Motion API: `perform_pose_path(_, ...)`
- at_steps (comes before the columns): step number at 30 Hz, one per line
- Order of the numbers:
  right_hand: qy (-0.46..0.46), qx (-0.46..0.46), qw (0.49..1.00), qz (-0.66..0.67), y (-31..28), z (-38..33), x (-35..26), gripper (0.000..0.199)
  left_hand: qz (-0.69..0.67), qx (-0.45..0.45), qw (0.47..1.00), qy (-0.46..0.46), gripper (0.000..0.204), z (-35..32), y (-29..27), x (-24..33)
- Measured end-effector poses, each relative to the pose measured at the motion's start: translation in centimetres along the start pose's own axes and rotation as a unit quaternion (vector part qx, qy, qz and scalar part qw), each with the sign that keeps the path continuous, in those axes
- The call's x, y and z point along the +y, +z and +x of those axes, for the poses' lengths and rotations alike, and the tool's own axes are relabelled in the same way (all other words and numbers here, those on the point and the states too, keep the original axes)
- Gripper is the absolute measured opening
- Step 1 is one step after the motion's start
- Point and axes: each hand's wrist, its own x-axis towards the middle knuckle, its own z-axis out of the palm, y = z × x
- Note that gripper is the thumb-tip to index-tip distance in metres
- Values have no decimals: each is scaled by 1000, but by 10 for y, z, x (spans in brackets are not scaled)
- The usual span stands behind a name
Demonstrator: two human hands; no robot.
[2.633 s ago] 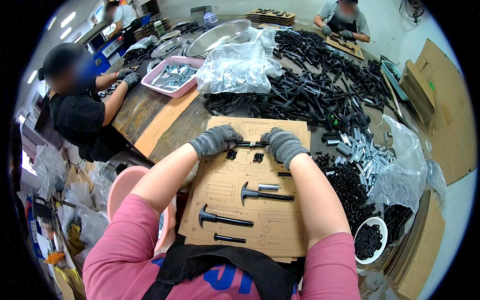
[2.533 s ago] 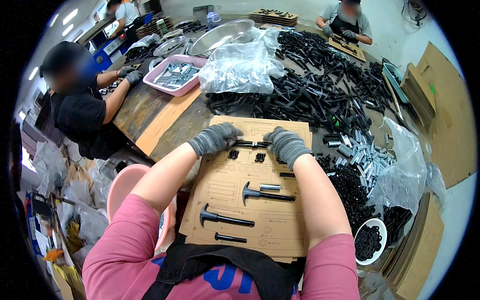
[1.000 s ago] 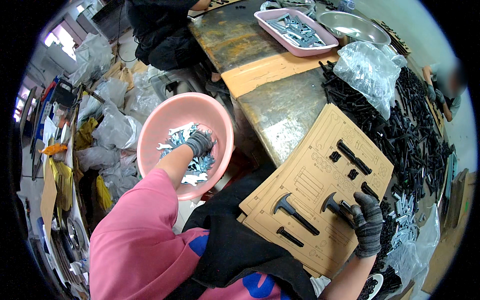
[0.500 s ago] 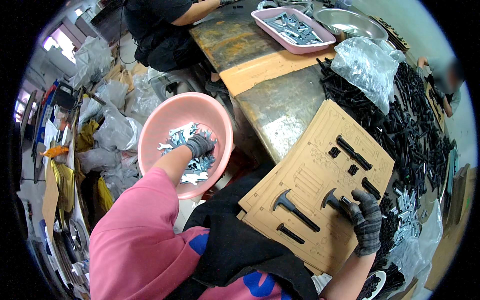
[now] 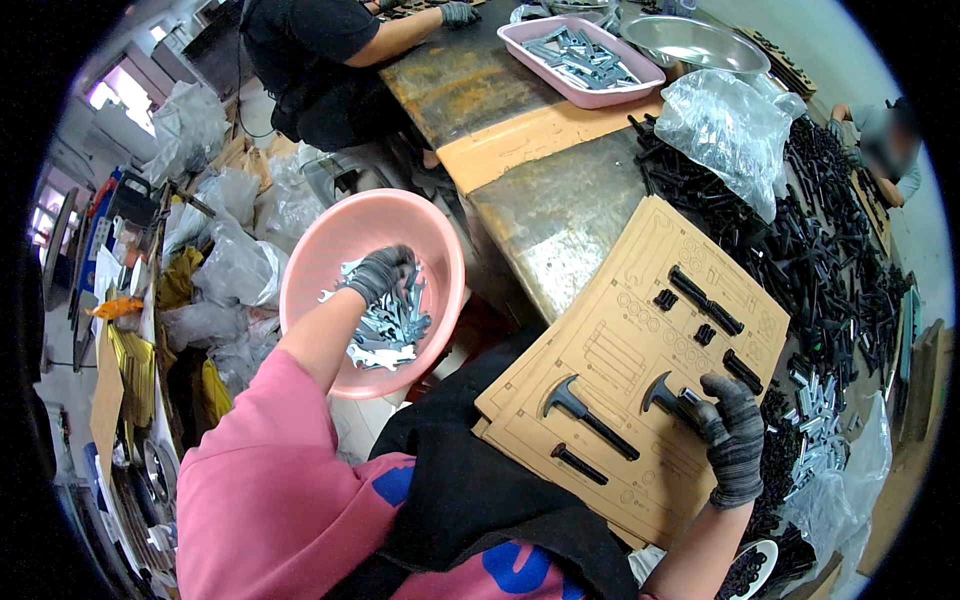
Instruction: The person assembles tool kits by placing hammers, wrenches, and small metal parts onto printed cardboard templates. They retrieve items from piles and a pink basin, arrange them in designated slots, and occasionally adjust the templates on the table.
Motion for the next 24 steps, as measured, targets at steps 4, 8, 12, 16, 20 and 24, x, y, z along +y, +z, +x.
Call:
perform_pose_path(4,-99,-22,990,-95,16,15,-12,22,-54,84,988,116,13,-32,-12,75)
perform_pose_path(8,-169,-31,985,-33,61,41,-59,23,-240,54,959,140,16,-77,-1,143)
perform_pose_path(12,-101,-138,982,82,115,60,-92,45,-338,-60,923,175,21,-107,27,189)
perform_pose_path(16,35,-273,896,349,143,61,-122,47,-365,-139,901,190,20,-133,62,220)
perform_pose_path(20,159,-350,828,408,134,55,-122,42,-366,-179,900,155,22,-143,64,222)
perform_pose_path(24,140,-404,819,384,116,53,-120,38,-326,-212,906,166,27,-143,56,220)
